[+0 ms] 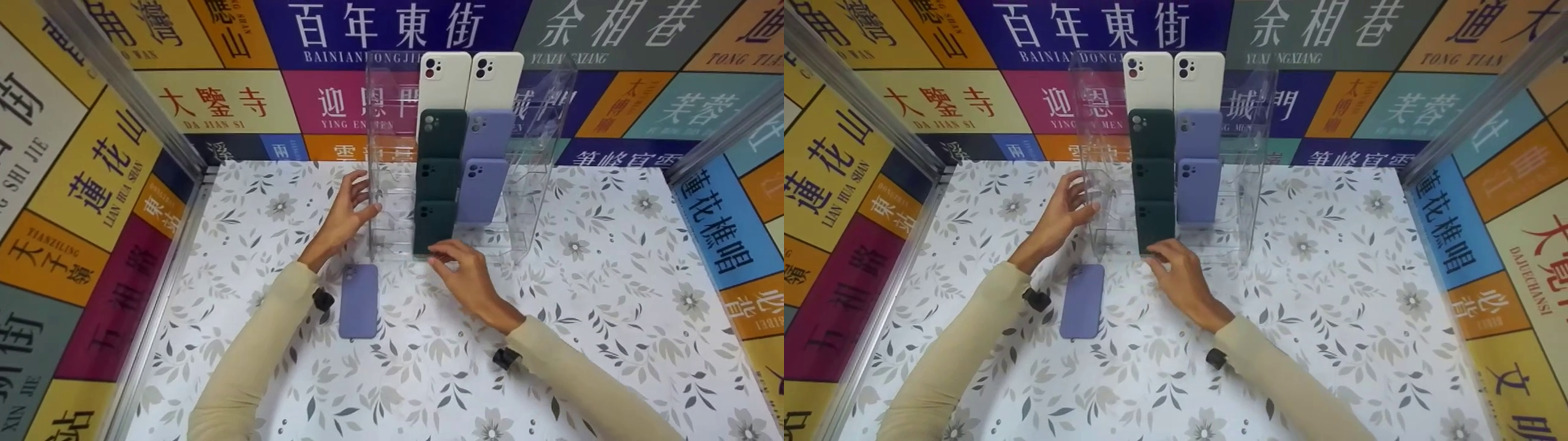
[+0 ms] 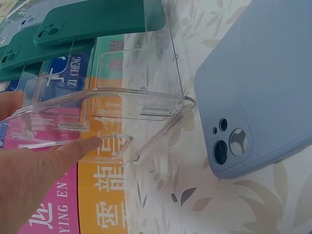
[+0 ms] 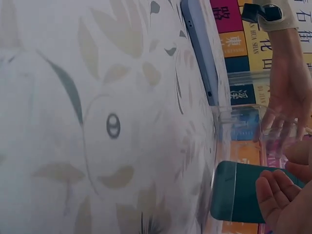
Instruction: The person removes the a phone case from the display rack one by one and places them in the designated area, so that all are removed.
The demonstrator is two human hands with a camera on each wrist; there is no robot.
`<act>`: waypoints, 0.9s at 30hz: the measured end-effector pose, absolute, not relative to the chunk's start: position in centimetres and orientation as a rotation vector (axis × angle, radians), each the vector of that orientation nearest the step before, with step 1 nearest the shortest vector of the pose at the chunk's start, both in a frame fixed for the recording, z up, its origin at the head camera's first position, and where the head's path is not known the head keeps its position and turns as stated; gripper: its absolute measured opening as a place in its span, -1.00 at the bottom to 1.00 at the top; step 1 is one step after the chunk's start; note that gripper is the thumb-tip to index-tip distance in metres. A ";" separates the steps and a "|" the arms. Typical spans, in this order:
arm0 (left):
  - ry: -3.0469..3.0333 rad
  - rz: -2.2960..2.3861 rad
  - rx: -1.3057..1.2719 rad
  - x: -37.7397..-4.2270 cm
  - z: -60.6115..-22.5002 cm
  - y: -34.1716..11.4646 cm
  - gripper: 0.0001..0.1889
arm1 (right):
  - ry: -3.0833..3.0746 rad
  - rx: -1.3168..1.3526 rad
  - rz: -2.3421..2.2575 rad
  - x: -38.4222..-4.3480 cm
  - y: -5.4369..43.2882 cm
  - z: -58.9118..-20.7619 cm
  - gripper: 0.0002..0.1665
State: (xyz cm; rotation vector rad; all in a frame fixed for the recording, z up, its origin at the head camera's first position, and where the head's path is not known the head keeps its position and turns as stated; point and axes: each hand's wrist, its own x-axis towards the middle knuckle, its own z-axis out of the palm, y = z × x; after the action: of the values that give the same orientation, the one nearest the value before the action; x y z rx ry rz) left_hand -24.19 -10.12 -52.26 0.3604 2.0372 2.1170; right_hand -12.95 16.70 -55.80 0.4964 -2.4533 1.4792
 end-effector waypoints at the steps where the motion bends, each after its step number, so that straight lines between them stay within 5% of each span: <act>1: 2.039 2.112 0.365 -24.2 -52.2 -10.2 -0.16 | -2.451 0.495 1.463 -13.0 17.1 -55.6 -0.74; 27: 2.149 2.013 0.398 -24.0 -52.1 -10.1 -0.18 | -2.472 0.573 1.272 -17.0 21.2 -52.0 -0.48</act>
State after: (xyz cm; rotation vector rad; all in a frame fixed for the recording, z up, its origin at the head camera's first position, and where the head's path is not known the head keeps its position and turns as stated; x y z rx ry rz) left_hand -24.04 -10.15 -52.13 0.3978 2.1495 2.0134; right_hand -17.05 21.16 -51.99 0.5732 -2.4715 1.2720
